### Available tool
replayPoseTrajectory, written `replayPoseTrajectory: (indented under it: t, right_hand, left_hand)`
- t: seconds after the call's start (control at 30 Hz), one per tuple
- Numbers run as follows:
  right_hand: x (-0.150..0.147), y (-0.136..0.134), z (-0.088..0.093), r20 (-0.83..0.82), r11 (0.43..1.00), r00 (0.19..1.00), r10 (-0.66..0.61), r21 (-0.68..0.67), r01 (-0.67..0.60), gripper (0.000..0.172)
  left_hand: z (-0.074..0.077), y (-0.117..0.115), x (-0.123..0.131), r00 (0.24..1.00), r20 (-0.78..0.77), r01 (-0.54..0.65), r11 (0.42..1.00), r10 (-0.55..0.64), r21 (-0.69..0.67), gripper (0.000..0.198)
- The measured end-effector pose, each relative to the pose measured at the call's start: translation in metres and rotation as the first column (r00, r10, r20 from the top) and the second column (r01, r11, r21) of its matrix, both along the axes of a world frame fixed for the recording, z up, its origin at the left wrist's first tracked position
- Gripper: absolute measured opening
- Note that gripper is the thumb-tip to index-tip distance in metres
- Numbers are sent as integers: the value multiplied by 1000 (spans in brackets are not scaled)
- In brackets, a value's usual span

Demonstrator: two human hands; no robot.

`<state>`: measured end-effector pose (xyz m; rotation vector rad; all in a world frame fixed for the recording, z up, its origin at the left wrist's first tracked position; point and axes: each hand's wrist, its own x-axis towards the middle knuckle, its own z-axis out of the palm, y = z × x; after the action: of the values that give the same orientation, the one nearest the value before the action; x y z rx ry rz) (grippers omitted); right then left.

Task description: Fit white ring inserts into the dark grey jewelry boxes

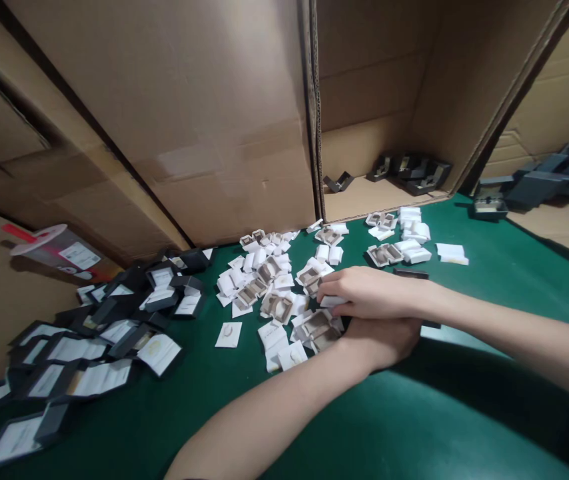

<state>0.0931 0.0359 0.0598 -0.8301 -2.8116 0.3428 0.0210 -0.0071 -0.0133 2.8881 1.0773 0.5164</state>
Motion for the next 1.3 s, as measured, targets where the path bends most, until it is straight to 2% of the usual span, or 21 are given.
replayPoseTrajectory:
  t: [0.1,0.17,0.23,0.3,0.4,0.47,0.53,0.63,0.7,0.87,1.07,1.3]
  right_hand:
    - [26,-3,10,-194,992,977,-83,-109,63,17]
    - [51,-6,12,-282,968,932,-228,-170,185,30]
    - [78,-11,9,-372,940,869,-326,-229,254,30]
    - [101,-17,2,-467,887,759,-454,-321,333,24]
    - [124,-26,-15,-517,784,589,-621,-405,470,25]
    - [131,-30,-26,-546,731,491,-679,-436,525,28]
    - [133,-31,-36,-587,693,382,-714,-511,509,29]
    - [135,-30,-48,-628,661,226,-745,-650,375,38]
    - [136,-29,-53,-628,647,165,-760,-709,282,40]
    - [134,-33,-54,-600,610,111,-792,-774,169,23]
    - [129,-38,-52,-549,555,86,-831,-809,193,26]
    - [131,-39,-49,-555,558,74,-828,-807,195,32]
  left_hand:
    - [2,2,-2,992,-66,112,993,-110,28,37]
    - [3,2,-3,990,-53,133,988,-129,79,37]
    - [6,1,-3,993,-26,115,986,-113,117,34]
    - [10,-1,-3,995,-20,99,988,-97,116,31]
    - [16,-2,-3,995,-42,99,991,-96,85,29]
    - [18,-2,-3,993,-43,112,992,-110,60,31]
    - [18,0,-4,992,-27,123,992,-122,37,33]
    - [18,1,-4,991,-15,132,991,-132,5,37]
    - [18,3,-4,990,-9,141,990,-141,1,41]
    - [17,4,-6,970,81,220,968,-230,121,37]
    - [19,3,-5,943,157,264,947,-294,184,33]
    - [19,5,-5,909,235,307,935,-344,178,28]
